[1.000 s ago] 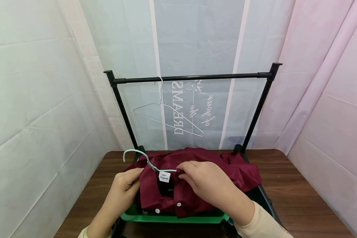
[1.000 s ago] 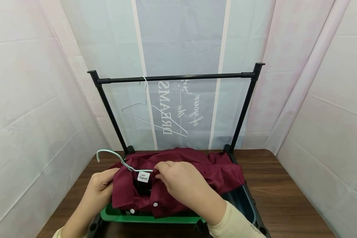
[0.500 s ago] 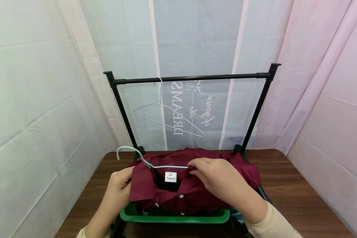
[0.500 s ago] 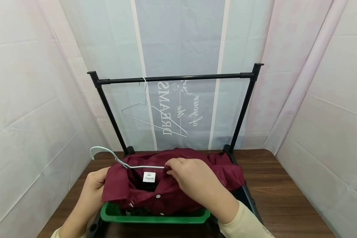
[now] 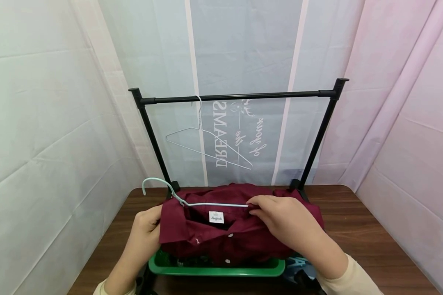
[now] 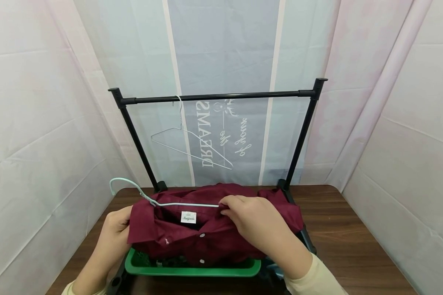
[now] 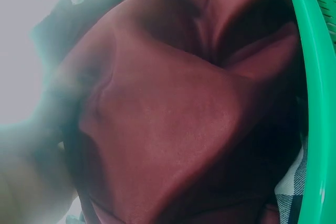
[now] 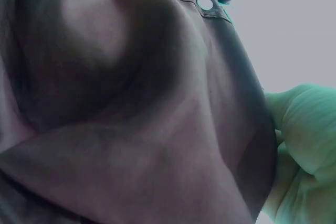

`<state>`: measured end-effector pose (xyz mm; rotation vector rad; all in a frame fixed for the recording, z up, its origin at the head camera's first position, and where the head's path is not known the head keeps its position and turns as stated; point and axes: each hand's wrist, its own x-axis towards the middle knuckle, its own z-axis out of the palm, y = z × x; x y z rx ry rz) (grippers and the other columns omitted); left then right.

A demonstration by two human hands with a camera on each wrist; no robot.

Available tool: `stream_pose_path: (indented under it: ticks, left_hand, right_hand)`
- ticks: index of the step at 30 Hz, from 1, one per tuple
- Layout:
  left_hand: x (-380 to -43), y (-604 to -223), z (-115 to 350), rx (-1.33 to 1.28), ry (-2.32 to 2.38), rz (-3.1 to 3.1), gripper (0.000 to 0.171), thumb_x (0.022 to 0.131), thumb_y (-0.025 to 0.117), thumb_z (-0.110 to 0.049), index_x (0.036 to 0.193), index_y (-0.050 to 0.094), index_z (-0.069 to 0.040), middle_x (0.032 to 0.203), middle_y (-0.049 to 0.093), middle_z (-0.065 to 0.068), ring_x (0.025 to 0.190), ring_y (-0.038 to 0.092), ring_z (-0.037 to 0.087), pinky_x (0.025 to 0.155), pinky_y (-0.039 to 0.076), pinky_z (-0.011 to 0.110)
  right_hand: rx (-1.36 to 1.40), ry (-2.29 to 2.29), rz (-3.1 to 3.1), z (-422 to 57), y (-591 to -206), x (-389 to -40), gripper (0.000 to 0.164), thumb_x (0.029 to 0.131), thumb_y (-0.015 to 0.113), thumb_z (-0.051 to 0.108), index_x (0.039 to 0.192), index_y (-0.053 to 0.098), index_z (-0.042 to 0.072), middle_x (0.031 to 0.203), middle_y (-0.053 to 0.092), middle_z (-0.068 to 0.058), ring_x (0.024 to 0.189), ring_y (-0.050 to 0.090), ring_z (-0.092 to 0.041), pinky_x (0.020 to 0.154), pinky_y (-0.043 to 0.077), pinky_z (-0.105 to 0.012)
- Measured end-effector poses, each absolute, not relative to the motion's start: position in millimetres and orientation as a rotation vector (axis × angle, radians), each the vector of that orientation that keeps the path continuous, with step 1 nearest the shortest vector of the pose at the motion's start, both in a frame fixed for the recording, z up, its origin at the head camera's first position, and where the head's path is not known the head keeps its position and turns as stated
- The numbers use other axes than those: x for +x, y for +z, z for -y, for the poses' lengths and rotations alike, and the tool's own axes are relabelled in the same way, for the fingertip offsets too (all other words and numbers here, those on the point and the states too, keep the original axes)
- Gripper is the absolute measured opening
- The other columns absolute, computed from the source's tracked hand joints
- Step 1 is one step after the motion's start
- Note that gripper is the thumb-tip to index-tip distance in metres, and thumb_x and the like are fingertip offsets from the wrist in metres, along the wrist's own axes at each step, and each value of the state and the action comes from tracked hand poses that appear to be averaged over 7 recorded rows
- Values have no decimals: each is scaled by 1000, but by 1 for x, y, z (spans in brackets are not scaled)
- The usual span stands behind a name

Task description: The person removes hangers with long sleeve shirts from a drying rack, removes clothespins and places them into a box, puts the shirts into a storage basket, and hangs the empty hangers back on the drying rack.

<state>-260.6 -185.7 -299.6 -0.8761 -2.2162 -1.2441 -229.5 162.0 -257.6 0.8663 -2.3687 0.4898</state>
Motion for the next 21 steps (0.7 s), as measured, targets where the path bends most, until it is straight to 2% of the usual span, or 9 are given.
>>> stream_pose_path:
  ticks: [10, 21]
  left_hand:
    - [-263, -300, 188, -860, -1219, 2216, 34, 92, 66, 12, 94, 73, -21, 89, 72, -6, 74, 60, 1, 65, 50, 17]
    - [-263, -301, 187, -812, -1168, 2255, 34, 91, 67, 12, 98, 75, -21, 94, 74, -6, 81, 67, 3, 70, 52, 16]
  right_hand:
    - [827, 561, 2359, -174, -264, -224, 34, 81, 86, 12, 109, 71, 23, 96, 75, 13, 78, 66, 4, 71, 56, -21]
    - [800, 653, 2316, -188, -273, -218, 40, 76, 86, 4, 108, 71, 23, 93, 74, 14, 72, 59, 8, 65, 49, -11]
